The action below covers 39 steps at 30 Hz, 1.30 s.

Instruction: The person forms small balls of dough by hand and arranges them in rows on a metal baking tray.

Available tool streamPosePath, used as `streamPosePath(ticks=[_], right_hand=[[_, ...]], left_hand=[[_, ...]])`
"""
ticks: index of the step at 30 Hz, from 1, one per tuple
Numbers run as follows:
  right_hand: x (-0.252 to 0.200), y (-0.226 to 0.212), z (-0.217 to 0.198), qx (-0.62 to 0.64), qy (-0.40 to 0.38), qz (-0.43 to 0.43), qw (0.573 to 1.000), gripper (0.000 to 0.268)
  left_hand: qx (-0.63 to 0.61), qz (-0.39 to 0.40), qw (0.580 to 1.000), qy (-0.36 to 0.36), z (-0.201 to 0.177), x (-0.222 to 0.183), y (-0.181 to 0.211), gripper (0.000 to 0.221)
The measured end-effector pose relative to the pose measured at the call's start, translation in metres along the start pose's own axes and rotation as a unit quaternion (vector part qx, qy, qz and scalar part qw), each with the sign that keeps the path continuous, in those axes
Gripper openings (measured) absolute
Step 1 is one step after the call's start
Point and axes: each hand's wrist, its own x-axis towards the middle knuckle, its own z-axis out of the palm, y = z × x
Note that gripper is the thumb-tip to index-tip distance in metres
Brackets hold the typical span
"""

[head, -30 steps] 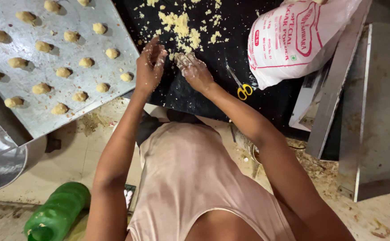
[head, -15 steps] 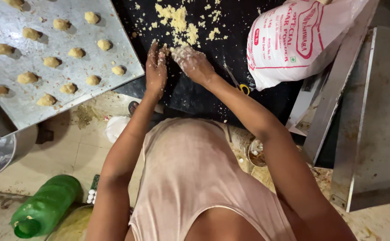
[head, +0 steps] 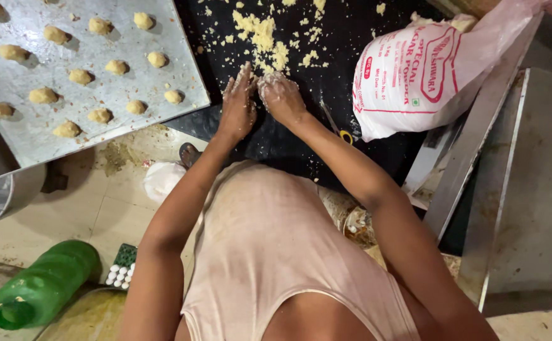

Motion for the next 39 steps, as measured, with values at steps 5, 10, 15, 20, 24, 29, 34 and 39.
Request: streamPosePath(ticks=[5,10,15,20,24,29,34,39], right_hand=[[-0.01,-0.006,-0.021,0.03,0.114,-0.057,0.991,0.039],[-0.037,-0.001,-0.03,0.016,0.082,-0.024,0.996,0.051],[-0.042,-0.006,-0.014,0.007,0.045,-0.045,0.998,0.044],[-0.036,-0.018,-0.011,-0.068,0.011,-0.041,0.997,0.047],[-0.037,-0.009,-0.042,0.212,0.018,0.008,0.977,0.032],[-0.037,0.005,-0.051,0.083,-0.017,-0.05,0.995,0.023],[-0.026,-0.005,-0.042,-0.037,-0.044,-0.085,0.995,0.033],[-0.025,-0.031,-0.038,0.008,0.044,-0.053,0.998,0.05]], left_hand=[[0.05,0.026,0.998,0.017,-0.016,0.008,0.009,0.077],[-0.079,-0.017,0.993,0.087,-0.02,0.003,0.023,0.075],[-0.119,0.001,0.982,0.145,-0.031,-0.014,0.036,0.07],[-0.156,-0.011,0.98,0.127,-0.047,-0.028,0.043,0.069],[-0.112,0.035,0.985,0.126,-0.07,-0.038,0.045,0.069],[-0.119,0.013,0.982,0.147,-0.093,-0.053,0.039,0.066],[-0.074,0.065,0.985,0.145,-0.115,-0.057,0.036,0.066],[-0.112,0.041,0.98,0.158,-0.145,-0.072,0.028,0.064]])
